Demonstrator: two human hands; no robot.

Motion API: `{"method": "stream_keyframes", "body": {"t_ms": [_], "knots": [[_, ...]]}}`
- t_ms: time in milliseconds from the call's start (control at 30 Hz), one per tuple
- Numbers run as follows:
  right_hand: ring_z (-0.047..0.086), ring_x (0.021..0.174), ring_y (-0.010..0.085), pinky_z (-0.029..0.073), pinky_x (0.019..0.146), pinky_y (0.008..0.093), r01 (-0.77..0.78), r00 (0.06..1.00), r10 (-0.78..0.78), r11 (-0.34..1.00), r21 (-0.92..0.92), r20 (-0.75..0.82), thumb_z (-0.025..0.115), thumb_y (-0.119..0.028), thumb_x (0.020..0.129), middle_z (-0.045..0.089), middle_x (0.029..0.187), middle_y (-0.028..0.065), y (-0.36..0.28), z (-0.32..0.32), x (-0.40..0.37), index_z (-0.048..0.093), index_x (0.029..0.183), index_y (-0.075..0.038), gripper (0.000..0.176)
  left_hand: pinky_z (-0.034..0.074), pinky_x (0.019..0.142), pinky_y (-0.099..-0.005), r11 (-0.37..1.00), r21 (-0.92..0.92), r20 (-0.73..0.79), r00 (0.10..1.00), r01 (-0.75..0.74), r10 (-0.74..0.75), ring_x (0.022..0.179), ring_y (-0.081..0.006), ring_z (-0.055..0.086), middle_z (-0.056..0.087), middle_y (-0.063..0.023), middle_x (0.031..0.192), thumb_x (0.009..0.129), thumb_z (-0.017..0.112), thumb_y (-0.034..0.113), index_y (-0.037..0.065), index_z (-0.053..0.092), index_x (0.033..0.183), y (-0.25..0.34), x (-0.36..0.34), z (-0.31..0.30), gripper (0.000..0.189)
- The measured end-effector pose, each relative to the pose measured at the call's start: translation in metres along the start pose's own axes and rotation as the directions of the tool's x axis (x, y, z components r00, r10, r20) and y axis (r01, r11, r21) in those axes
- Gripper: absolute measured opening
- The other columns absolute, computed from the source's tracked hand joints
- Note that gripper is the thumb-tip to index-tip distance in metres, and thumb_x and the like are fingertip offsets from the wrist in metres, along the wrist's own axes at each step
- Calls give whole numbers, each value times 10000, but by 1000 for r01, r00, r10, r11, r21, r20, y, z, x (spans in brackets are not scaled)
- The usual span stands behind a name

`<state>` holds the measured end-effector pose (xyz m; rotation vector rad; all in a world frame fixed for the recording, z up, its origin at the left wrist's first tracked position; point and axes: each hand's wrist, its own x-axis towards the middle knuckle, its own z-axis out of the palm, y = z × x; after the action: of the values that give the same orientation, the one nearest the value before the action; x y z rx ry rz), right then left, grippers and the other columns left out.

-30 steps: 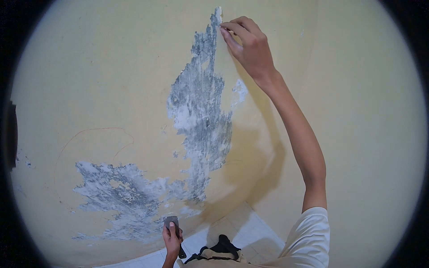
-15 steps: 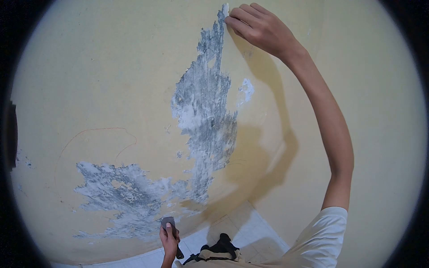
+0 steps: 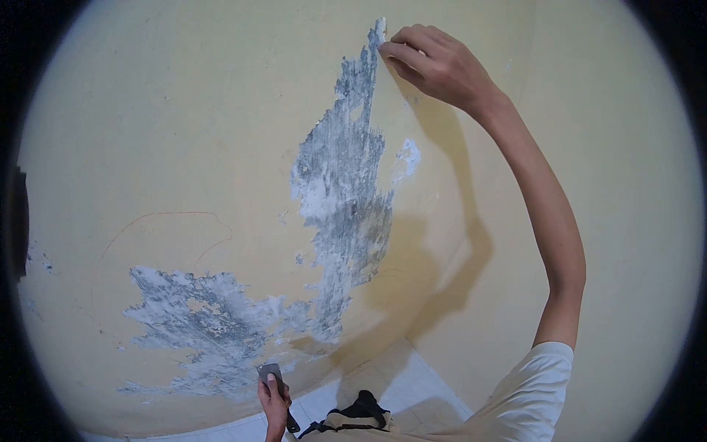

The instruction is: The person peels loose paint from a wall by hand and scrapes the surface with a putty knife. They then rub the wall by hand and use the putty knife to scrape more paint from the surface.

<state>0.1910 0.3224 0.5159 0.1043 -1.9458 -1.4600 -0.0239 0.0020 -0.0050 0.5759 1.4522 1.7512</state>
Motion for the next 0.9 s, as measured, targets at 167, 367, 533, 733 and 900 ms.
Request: {"method": "stream_keyframes", "body": {"t_ms": [167, 367, 533, 733, 900], "knots": [[629, 875, 189, 559, 790, 307, 45, 999, -42, 994, -98, 32, 695, -66, 792, 626, 954, 13, 6, 1, -10, 660, 1043, -80, 254, 268, 344, -227, 999, 44, -2, 1000, 0, 0, 391, -59, 348, 413, 18, 553, 1033, 459, 380, 111, 442, 990, 5, 1, 5, 273], [614, 948, 173, 544, 842, 292, 211, 973, -189, 962, -175, 136, 694, -66, 751, 614, 1019, 25, 15, -2, 4, 648, 1031, -35, 285, 270, 349, -229, 1000, 5, 63, 998, -24, 23, 397, -62, 354, 415, 18, 560, 1034, 458, 381, 107, 447, 1015, 11, 2, 17, 275], [614, 871, 203, 556, 782, 325, 308, 946, -289, 943, -123, 147, 719, -40, 778, 614, 947, 47, 22, -3, 12, 647, 1007, -28, 240, 283, 356, -225, 1000, 1, 38, 999, -2, 2, 404, -60, 360, 428, 13, 574, 1035, 453, 385, 107, 445, 1019, 13, -10, 22, 279], [628, 876, 212, 552, 760, 321, 45, 998, -47, 998, 45, 41, 714, -59, 800, 616, 956, 41, 14, 1, 5, 637, 985, -53, 201, 282, 348, -223, 1000, -5, -54, 998, 25, -25, 400, -59, 365, 443, 6, 582, 1031, 457, 389, 107, 453, 1026, 2, -15, 6, 283], [634, 806, 200, 556, 694, 313, -55, 997, 59, 997, 58, -57, 728, -78, 811, 617, 896, 35, -2, 9, -3, 651, 961, -58, 170, 282, 346, -220, 999, 37, -33, 999, 13, -11, 399, -60, 367, 427, 13, 562, 1028, 457, 398, 104, 460, 1023, 2, -8, -5, 293]]}}
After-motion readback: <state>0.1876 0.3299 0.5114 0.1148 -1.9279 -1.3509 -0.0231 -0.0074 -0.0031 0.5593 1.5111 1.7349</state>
